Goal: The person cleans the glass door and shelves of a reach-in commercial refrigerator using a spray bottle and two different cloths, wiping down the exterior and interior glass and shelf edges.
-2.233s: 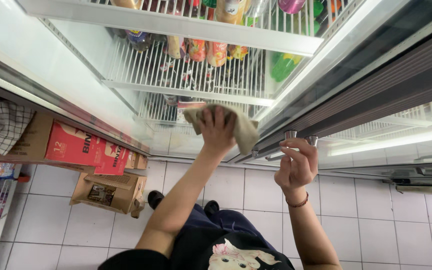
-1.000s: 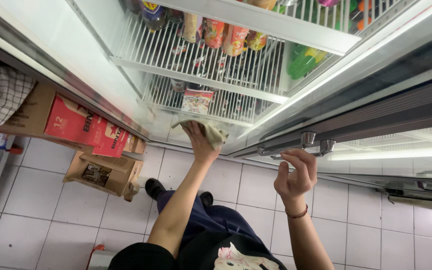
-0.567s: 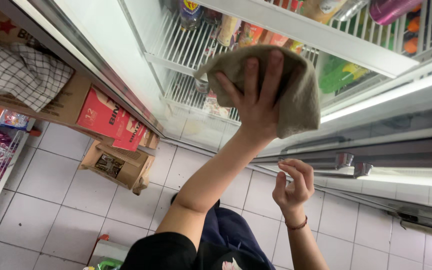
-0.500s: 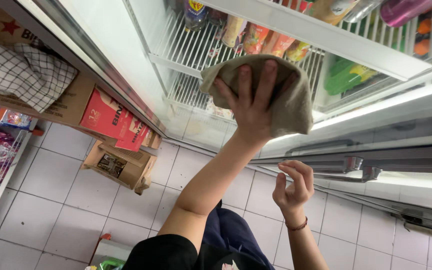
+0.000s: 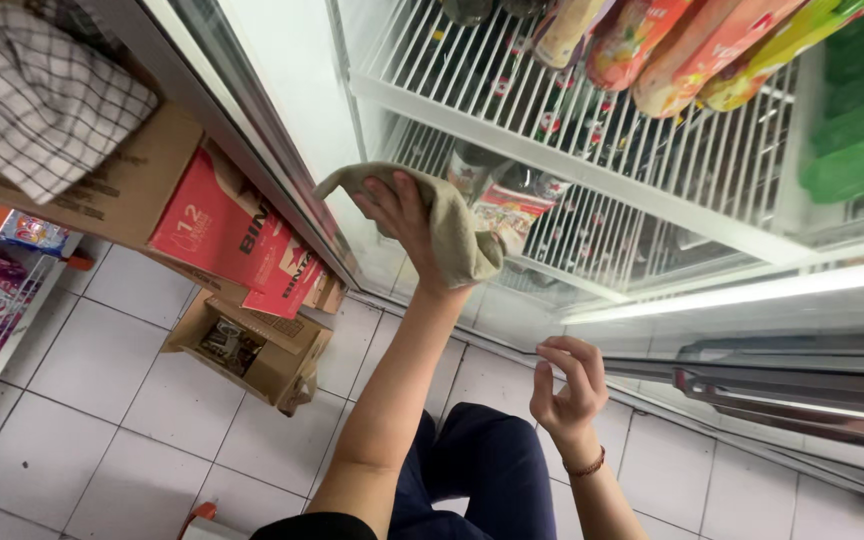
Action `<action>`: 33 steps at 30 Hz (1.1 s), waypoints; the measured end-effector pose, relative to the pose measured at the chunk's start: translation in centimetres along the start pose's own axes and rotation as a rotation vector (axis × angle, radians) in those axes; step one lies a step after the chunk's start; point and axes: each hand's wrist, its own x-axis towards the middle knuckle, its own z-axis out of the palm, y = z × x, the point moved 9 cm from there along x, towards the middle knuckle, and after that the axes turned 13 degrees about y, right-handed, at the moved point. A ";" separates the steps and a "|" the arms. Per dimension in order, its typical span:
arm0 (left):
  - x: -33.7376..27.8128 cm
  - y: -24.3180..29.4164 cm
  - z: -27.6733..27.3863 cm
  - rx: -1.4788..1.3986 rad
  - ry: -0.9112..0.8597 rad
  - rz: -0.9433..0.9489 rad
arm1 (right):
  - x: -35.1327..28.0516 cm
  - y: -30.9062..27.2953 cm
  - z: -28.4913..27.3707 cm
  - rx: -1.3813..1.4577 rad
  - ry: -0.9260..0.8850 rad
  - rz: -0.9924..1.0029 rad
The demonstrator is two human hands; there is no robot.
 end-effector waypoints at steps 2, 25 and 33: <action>-2.3 -3.0 0.0 -0.010 0.000 -0.048 | -2.7 1.7 1.4 0.025 0.000 0.017; -18.4 -1.6 2.9 -0.270 -0.042 0.532 | -28.8 19.3 6.6 0.044 0.055 -0.016; -19.8 -2.4 0.6 -0.111 -0.082 0.889 | -25.8 20.2 0.4 -0.091 0.299 -0.123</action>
